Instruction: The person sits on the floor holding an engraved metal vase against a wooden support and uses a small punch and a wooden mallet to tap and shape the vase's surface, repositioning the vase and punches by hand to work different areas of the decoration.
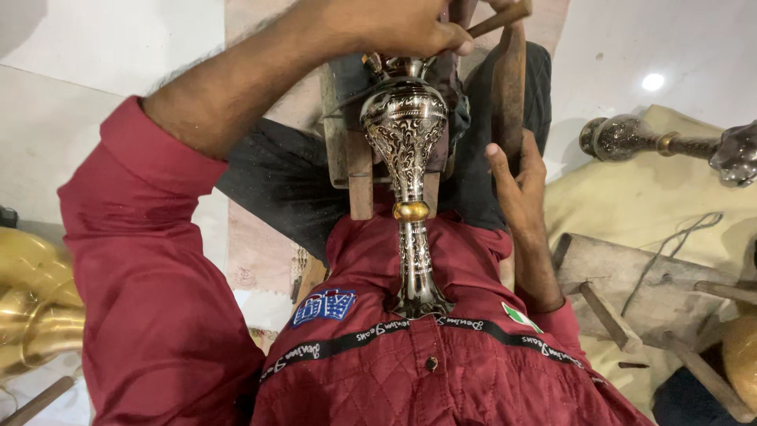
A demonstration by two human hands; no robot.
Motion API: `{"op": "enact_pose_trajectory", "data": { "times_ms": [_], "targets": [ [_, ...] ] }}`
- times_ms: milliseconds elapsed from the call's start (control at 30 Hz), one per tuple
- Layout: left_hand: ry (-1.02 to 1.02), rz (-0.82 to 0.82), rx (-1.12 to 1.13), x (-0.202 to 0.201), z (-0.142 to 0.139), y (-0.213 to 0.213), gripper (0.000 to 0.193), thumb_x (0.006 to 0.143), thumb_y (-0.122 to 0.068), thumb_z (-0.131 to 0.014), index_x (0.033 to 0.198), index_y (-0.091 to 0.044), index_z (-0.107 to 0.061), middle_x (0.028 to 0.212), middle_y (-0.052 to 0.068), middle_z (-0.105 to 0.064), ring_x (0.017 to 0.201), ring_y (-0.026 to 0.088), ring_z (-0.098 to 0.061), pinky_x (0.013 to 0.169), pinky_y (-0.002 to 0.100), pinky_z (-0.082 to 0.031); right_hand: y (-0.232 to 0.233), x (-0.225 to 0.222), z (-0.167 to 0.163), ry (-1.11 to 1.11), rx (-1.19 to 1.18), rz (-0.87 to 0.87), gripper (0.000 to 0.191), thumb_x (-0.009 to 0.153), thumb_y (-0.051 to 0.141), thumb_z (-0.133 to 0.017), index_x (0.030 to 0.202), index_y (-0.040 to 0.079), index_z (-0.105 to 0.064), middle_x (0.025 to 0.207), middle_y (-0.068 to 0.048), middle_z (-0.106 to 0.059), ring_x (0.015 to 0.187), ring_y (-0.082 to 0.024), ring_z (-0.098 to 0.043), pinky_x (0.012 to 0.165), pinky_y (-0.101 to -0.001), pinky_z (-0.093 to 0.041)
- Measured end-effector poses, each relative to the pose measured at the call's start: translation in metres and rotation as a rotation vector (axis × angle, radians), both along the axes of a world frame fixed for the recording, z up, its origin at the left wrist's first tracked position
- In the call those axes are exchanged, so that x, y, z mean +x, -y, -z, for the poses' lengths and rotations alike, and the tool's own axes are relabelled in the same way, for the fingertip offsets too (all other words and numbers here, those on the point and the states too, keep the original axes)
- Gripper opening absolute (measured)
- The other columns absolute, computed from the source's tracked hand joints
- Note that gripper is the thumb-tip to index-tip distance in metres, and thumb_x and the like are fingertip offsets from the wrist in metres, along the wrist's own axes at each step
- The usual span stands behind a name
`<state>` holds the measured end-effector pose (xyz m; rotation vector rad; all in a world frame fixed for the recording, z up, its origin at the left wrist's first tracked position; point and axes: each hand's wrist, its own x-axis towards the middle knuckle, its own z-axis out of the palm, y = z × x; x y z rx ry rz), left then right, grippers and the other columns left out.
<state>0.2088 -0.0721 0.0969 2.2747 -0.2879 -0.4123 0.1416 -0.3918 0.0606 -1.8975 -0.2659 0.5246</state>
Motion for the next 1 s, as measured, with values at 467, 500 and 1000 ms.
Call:
{"op": "enact_pose_trajectory", "data": {
  "times_ms": [467,500,1000],
  "targets": [
    [0.371,0.240,-0.030,0.020,-0.012,0.029,0.055,0.079,-0.011,-0.089,0.130,-0.011,-0.067,0.094,0.012,-0.075,0.076,0.022,-0.073,0.055,0.039,-0.058,0.014,-0.007,0.011,0.032,-0.041,0.088,0.032,0.107,0.020,-0.070,0.129,0.001,-0.058,0.098,0.001,-0.057,0.089,-0.007,-0.053,0.080,-0.0230,-0.045],
    [0.236,0.233,-0.002,0.021,-0.014,0.030,0.057,0.083,-0.009,-0.087,0.136,-0.011,-0.066,0.089,0.012,-0.074,0.073,0.023,-0.073,0.053,0.041,-0.057,0.014,-0.007,0.011,0.087,-0.026,0.066,0.033,0.107,0.018,-0.069,0.132,0.000,-0.057,0.105,0.000,-0.059,0.096,-0.008,-0.054,0.086,-0.0236,-0.046],
    [0.397,0.391,-0.011,0.031,-0.017,0.036,0.067,0.062,-0.004,-0.095,0.124,-0.006,-0.072,0.117,0.014,-0.073,0.095,0.028,-0.072,0.070,0.038,-0.060,0.023,-0.003,0.020,0.234,-0.016,0.019,0.060,0.105,-0.006,-0.063,0.160,0.000,-0.041,0.147,-0.016,-0.058,0.136,-0.025,-0.055,0.118,-0.0375,-0.044]
  ]
}}
